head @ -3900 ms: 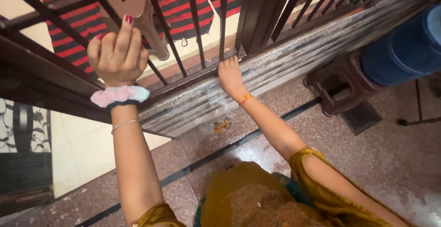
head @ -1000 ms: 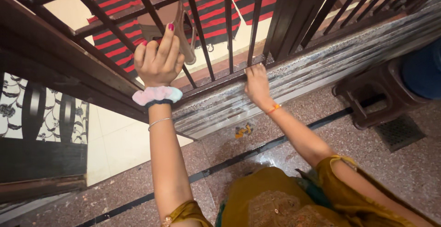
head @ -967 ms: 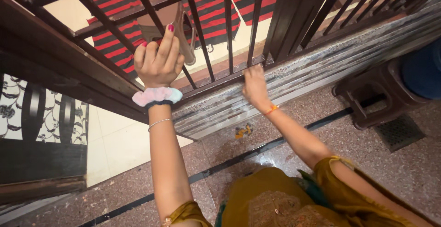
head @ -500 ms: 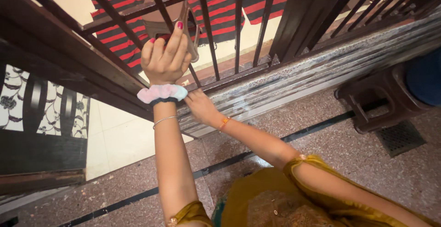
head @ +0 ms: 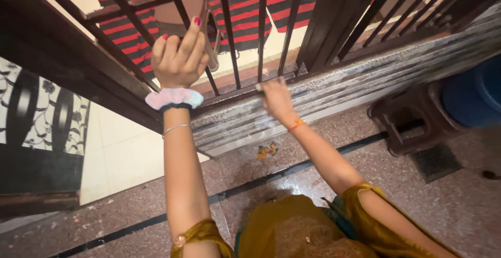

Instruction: The person wipes the horizontal bars and frame of a metal gate with a small cloth.

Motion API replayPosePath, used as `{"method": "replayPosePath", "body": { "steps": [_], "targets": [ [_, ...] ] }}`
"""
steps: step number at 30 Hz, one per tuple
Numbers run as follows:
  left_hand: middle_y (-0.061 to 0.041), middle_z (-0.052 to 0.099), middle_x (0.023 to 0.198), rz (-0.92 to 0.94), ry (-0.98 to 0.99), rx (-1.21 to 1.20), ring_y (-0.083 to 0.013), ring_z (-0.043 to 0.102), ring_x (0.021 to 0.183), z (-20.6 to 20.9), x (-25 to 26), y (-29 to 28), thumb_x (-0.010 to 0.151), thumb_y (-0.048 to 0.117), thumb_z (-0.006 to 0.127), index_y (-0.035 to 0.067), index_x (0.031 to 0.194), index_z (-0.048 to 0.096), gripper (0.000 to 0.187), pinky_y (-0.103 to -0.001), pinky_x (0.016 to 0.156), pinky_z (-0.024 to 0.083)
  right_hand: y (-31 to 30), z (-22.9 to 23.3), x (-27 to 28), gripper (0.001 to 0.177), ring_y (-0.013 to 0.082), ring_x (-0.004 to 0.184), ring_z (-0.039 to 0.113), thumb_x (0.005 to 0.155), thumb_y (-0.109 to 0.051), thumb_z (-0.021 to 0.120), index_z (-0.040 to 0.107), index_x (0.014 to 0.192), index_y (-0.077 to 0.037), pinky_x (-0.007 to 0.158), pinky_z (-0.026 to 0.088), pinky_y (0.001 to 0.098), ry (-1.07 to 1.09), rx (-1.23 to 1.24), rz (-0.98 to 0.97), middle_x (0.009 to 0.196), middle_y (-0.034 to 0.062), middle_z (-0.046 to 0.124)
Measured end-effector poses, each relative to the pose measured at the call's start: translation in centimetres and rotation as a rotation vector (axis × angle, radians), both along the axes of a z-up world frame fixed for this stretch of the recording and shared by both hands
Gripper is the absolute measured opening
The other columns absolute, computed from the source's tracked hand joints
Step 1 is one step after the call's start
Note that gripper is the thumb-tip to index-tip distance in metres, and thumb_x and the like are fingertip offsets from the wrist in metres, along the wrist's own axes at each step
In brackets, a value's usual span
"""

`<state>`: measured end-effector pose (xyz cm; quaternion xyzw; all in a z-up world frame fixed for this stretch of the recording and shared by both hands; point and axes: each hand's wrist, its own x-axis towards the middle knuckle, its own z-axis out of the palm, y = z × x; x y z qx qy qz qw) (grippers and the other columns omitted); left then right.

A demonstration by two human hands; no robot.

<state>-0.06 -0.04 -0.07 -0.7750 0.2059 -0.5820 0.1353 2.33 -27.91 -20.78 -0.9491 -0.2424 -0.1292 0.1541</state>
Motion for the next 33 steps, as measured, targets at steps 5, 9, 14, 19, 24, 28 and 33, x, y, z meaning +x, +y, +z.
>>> {"method": "replayPosePath", "body": {
  "steps": [5,9,14,19,24,28,33],
  "targets": [
    [0.006,0.063,0.148,-0.013,0.015,-0.008,-0.0135,0.061,0.090,0.2,-0.1,-0.1,0.096,0.022,0.062,0.015,0.117,0.076,0.027,-0.033,0.102,0.042,-4.8,1.4,-0.6,0.052,0.0370,0.128,0.054,0.074,0.001,0.066,0.063,0.125,0.002,0.119,0.034,0.0470,-0.177,0.087,-0.018,0.128,0.0195,0.064],
    [0.006,0.062,0.146,-0.011,-0.028,-0.014,-0.0141,0.060,0.088,0.8,-0.1,-0.4,0.098,0.025,0.062,0.016,0.115,0.076,0.024,-0.033,0.102,0.043,-3.7,1.5,-0.2,0.053,0.0405,0.126,0.052,0.069,-0.001,0.067,0.062,0.121,0.005,0.116,0.032,0.0492,-0.166,0.056,-0.052,0.124,0.0234,0.061],
    [0.007,0.060,0.149,-0.009,-0.042,-0.015,-0.0140,0.060,0.090,0.7,-0.4,-0.6,0.099,0.023,0.062,0.018,0.115,0.075,0.021,-0.032,0.103,0.043,-0.1,1.4,-1.4,0.049,0.0405,0.126,0.053,0.070,-0.002,0.070,0.062,0.119,0.001,0.117,0.034,0.0485,-0.048,0.113,0.023,0.123,0.0215,0.062],
    [0.008,0.060,0.149,-0.001,-0.037,-0.007,-0.0145,0.059,0.089,0.6,-0.3,-0.4,0.095,0.024,0.062,0.018,0.114,0.075,0.024,-0.033,0.101,0.043,7.3,1.4,-3.6,0.060,0.0427,0.121,0.052,0.067,-0.009,0.079,0.060,0.123,0.004,0.112,0.035,0.0522,0.029,0.182,0.258,0.120,0.0239,0.061],
    [0.008,0.060,0.147,0.013,-0.036,-0.014,-0.0155,0.059,0.090,0.5,-0.2,-0.6,0.095,0.025,0.062,0.018,0.114,0.075,0.024,-0.033,0.104,0.043,15.3,1.0,-4.9,0.064,0.0416,0.118,0.057,0.067,-0.011,0.079,0.060,0.127,0.000,0.106,0.044,0.0489,0.011,0.320,0.547,0.122,0.0213,0.064],
    [0.008,0.060,0.146,0.025,-0.032,0.001,-0.0164,0.060,0.090,0.3,-0.1,-0.5,0.098,0.030,0.063,0.019,0.114,0.075,0.023,-0.034,0.103,0.043,18.8,0.3,-4.8,0.049,0.0374,0.115,0.058,0.078,-0.019,0.079,0.064,0.122,-0.005,0.102,0.044,0.0494,0.120,0.161,0.642,0.116,0.0168,0.066],
    [0.006,0.062,0.146,0.006,-0.013,0.011,-0.0153,0.060,0.091,0.0,0.4,0.1,0.097,0.032,0.064,0.018,0.114,0.075,0.024,-0.033,0.101,0.042,16.1,0.0,-3.8,0.056,0.0364,0.117,0.061,0.064,-0.005,0.070,0.064,0.120,-0.002,0.107,0.045,0.0455,-0.033,0.175,0.620,0.118,0.0166,0.066]
  ]
}}
